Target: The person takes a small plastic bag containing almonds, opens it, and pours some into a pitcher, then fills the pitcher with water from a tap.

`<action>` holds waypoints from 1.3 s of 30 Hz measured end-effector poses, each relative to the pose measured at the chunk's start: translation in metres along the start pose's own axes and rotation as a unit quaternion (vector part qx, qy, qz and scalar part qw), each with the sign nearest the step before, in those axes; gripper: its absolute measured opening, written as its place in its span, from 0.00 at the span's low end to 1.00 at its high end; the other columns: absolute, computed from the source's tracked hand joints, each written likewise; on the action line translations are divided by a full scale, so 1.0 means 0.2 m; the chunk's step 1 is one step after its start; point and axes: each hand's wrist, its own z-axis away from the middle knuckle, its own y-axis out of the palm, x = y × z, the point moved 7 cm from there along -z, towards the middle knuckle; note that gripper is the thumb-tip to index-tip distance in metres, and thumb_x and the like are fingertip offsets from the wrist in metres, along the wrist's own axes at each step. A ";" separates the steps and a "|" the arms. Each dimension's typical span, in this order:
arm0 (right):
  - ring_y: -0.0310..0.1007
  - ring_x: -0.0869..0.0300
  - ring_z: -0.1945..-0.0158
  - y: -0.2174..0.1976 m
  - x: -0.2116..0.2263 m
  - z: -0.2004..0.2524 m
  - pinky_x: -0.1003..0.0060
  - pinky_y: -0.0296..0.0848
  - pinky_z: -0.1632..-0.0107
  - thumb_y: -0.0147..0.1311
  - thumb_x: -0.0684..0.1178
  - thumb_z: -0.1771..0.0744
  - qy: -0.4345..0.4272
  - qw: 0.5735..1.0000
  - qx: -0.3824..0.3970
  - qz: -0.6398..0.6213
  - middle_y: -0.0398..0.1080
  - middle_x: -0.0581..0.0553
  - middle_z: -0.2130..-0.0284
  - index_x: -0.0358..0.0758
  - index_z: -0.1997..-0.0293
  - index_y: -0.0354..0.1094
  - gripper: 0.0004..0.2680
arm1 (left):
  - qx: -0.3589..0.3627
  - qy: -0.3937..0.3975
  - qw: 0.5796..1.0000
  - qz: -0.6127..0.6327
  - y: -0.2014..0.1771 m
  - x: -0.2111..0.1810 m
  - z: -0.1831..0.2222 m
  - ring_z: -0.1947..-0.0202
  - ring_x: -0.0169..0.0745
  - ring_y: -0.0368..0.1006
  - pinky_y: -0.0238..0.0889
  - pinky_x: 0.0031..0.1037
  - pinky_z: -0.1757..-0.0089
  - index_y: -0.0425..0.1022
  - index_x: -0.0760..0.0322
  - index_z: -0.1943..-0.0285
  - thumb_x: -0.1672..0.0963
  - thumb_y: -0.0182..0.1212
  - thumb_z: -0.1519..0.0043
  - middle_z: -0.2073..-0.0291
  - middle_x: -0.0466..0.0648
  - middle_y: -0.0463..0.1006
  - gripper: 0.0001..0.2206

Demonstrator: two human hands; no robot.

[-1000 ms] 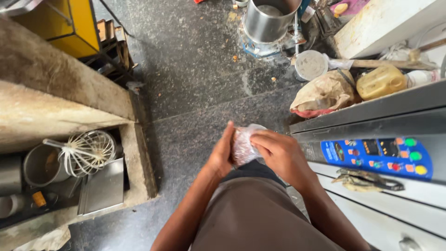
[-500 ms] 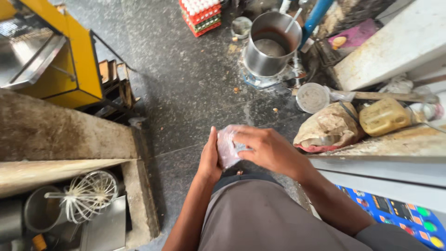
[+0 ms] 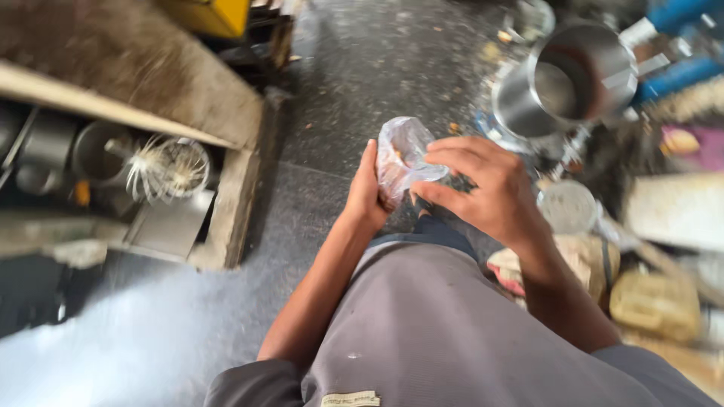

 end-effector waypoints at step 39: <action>0.75 0.60 0.62 1.42 1.50 0.47 0.68 0.74 0.56 0.62 0.41 0.33 -0.350 0.855 0.301 -0.235 0.75 0.45 0.63 0.35 0.58 0.73 0.03 | -0.123 0.301 0.894 0.309 -1.67 0.12 1.40 0.77 0.26 0.72 0.53 0.21 0.82 0.79 0.50 0.51 0.37 0.41 0.34 0.70 0.37 0.82 0.26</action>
